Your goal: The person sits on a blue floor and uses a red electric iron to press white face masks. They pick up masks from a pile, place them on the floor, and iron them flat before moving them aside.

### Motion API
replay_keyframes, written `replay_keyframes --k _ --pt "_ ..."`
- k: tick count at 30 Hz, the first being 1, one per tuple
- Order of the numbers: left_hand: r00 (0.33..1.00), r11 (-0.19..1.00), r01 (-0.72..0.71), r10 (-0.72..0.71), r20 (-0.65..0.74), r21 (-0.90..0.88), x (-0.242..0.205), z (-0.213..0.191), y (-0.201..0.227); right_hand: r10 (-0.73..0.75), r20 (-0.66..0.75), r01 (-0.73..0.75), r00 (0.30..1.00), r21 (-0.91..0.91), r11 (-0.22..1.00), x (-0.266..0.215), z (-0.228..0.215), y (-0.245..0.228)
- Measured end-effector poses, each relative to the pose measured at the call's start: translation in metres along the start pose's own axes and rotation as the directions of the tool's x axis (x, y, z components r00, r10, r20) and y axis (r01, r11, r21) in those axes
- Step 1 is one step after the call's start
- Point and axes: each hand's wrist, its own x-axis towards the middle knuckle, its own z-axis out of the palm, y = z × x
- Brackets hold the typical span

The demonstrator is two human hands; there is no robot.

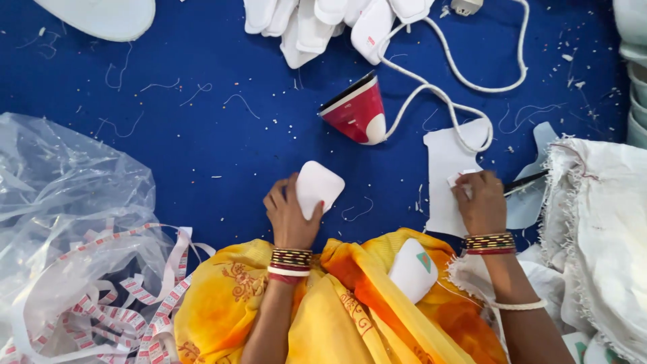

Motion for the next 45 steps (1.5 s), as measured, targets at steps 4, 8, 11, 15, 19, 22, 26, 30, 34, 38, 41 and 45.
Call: replay_keyframes --k 4,8,11,15,19,22,26,30,34,38,41,45 --pt "0.988 0.981 -0.114 0.096 0.121 0.155 -0.010 0.008 -0.012 0.223 0.122 -0.246 0.967 0.230 0.942 -0.002 0.004 0.013" --pt "0.999 0.990 -0.052 0.049 0.021 0.132 -0.008 0.020 -0.006 0.291 0.301 -0.389 0.908 0.352 0.851 0.017 -0.010 -0.042" --pt "0.998 0.989 -0.056 0.060 -0.024 0.136 -0.007 0.020 -0.001 0.159 0.515 -0.441 0.842 0.489 0.752 0.030 0.005 -0.089" --pt "0.998 0.993 -0.043 0.046 -0.029 0.112 -0.010 0.018 -0.004 -0.140 0.603 -0.405 0.785 0.672 0.620 0.050 0.041 -0.149" --pt "0.999 0.992 -0.032 0.035 -0.018 0.119 -0.008 0.021 -0.004 -0.382 0.428 0.016 0.819 0.649 0.761 0.075 0.064 -0.190" --pt "0.999 0.993 -0.031 0.034 -0.022 0.115 -0.008 0.020 -0.002 -0.458 0.437 -0.022 0.774 0.741 0.671 0.091 0.059 -0.210" --pt "0.999 0.993 -0.029 0.031 -0.017 0.116 -0.009 0.019 -0.001 -0.454 0.469 0.039 0.758 0.662 0.748 0.101 0.060 -0.220" --pt "0.998 0.987 -0.064 0.065 -0.003 0.147 -0.011 0.021 -0.003 -0.444 0.434 0.084 0.784 0.635 0.768 0.099 0.069 -0.222" --pt "0.996 0.977 -0.095 0.093 0.015 0.191 -0.012 0.024 -0.002 -0.414 0.360 0.140 0.836 0.590 0.795 0.094 0.065 -0.230" --pt "0.996 0.966 -0.088 0.080 0.045 0.244 -0.013 0.029 -0.004 -0.443 0.269 0.231 0.855 0.567 0.791 0.084 0.061 -0.232" --pt "0.997 0.968 -0.069 0.056 0.060 0.239 -0.012 0.026 -0.004 -0.502 0.128 0.393 0.855 0.472 0.789 0.071 0.042 -0.233" --pt "0.997 0.967 -0.059 0.043 0.067 0.247 -0.012 0.028 -0.003 0.061 0.124 -0.118 0.990 0.535 0.837 0.050 0.042 -0.203"
